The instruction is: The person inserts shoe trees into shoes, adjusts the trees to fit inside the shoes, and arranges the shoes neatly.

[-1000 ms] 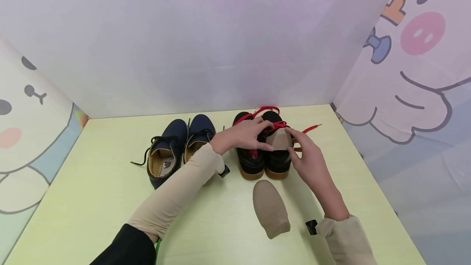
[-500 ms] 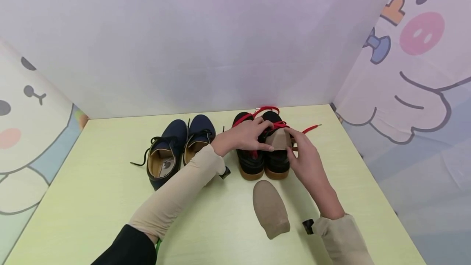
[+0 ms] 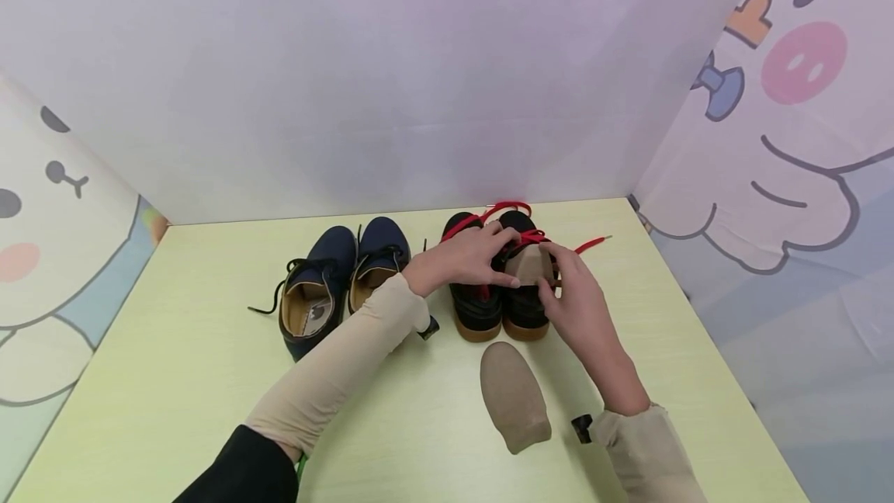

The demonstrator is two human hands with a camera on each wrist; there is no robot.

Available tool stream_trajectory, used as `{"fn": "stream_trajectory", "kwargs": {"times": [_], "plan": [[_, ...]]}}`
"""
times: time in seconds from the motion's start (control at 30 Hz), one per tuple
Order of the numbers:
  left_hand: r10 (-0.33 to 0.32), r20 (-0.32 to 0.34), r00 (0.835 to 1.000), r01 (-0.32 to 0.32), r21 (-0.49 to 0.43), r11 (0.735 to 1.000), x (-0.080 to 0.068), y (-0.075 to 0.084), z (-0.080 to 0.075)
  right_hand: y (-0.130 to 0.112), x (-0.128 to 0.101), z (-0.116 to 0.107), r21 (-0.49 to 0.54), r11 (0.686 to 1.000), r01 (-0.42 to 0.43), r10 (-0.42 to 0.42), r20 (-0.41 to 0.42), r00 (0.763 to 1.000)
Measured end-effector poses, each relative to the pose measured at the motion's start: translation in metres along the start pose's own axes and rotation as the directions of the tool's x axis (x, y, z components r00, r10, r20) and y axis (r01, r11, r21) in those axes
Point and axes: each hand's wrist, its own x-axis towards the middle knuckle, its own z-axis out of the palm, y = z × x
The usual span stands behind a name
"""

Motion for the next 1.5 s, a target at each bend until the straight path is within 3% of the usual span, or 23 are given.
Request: {"fn": "stream_trajectory", "kwargs": {"times": [0.23,0.4,0.5,0.63,0.9,1.5], "plan": [[0.02,0.007,1.0,-0.02,-0.049,0.999,0.0,-0.008,-0.004,-0.003,0.007,-0.003,-0.051,0.999,-0.005,0.008,0.061,0.998],[0.02,0.012,1.0,-0.019,-0.089,0.996,0.001,-0.011,-0.007,-0.004,0.01,-0.005,-0.086,0.995,0.041,-0.034,0.078,0.996],[0.023,-0.02,1.0,-0.025,-0.088,0.996,0.003,-0.009,-0.007,-0.003,0.011,-0.005,-0.111,0.99,0.091,-0.085,0.06,0.995],[0.029,-0.088,0.996,-0.03,-0.02,0.999,0.007,-0.009,-0.004,-0.004,0.013,-0.004,-0.143,0.982,0.124,-0.12,0.037,0.992],[0.031,-0.17,0.985,-0.019,0.074,0.997,0.01,-0.009,0.003,-0.006,0.013,0.0,-0.151,0.987,0.056,-0.051,0.039,0.998],[0.044,-0.195,0.98,-0.039,0.028,0.999,0.008,-0.011,0.005,-0.018,0.016,0.003,-0.182,0.983,-0.035,0.044,0.041,0.998]]}}
